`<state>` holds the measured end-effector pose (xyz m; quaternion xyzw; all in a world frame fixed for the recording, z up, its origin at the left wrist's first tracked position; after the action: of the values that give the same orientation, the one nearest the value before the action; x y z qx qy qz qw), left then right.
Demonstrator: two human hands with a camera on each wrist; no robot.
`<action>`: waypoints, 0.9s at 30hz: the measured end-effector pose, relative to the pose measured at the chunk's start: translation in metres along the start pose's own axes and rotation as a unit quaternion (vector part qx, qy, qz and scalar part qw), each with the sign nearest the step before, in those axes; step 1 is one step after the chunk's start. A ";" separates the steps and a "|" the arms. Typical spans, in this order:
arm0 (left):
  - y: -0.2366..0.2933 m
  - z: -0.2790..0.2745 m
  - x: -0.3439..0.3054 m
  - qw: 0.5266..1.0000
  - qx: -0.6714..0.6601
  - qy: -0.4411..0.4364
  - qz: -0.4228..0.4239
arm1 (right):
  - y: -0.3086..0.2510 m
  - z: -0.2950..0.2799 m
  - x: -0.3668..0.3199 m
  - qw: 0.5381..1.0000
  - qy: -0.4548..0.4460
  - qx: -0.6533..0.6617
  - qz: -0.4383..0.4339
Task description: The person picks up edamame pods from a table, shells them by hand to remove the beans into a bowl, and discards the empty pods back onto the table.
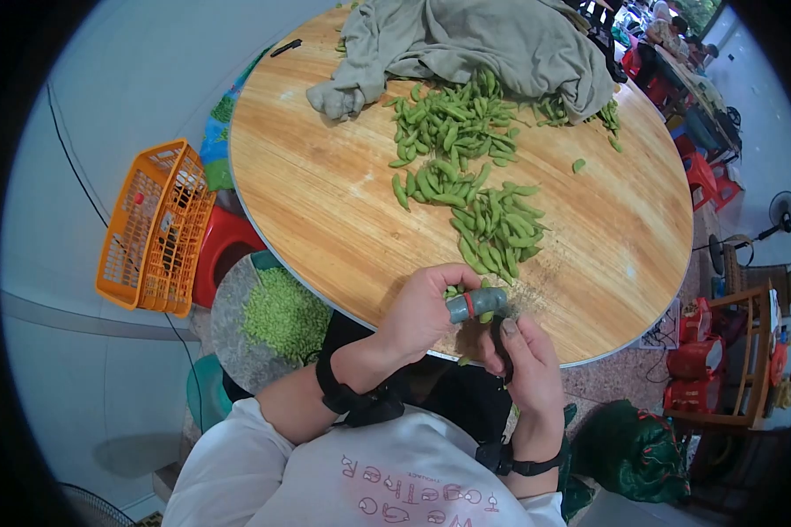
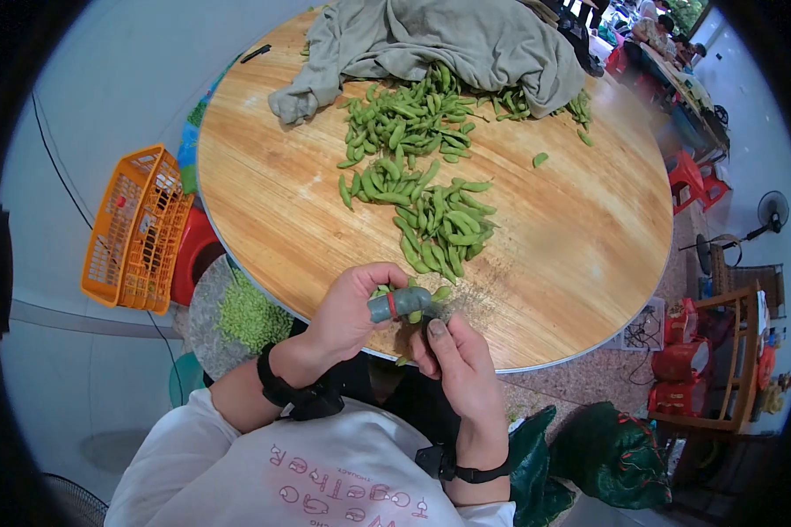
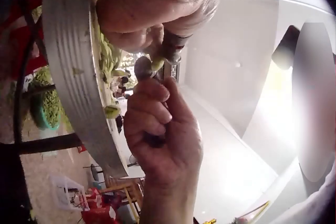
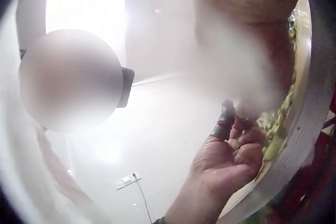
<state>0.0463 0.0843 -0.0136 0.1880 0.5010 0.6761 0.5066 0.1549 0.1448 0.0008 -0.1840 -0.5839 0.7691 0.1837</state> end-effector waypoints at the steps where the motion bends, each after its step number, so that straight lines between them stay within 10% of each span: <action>1: 0.000 0.001 -0.002 1.000 -0.021 -0.003 -0.002 | 0.004 0.000 0.000 1.000 -0.017 0.007 0.001; 11: 0.004 0.002 -0.009 0.983 0.144 -0.017 0.108 | 0.009 0.011 -0.008 0.991 -0.039 0.116 0.053; 13: -0.007 0.014 -0.012 0.974 -0.103 -0.198 -0.024 | 0.010 0.013 -0.012 0.982 -0.043 0.162 0.082; 16: -0.008 0.017 -0.015 0.963 -0.158 -0.211 -0.061 | 0.013 0.013 -0.013 0.979 -0.050 0.180 0.080; 27: -0.008 0.005 -0.012 0.978 -0.150 -0.080 -0.123 | 0.009 0.003 -0.006 0.997 -0.051 0.055 0.003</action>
<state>0.0590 0.0766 -0.0153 0.1004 0.3712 0.6587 0.6467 0.1578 0.1376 -0.0066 -0.1360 -0.5488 0.8089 0.1615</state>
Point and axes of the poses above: each hand's wrist, its own x-axis towards the middle knuckle, its own z-axis out of the palm, y = z × x, the point moved 7 cm from there along x, towards the middle knuckle, and after that the axes turned 10 degrees about -z, right-handed, at the moved point
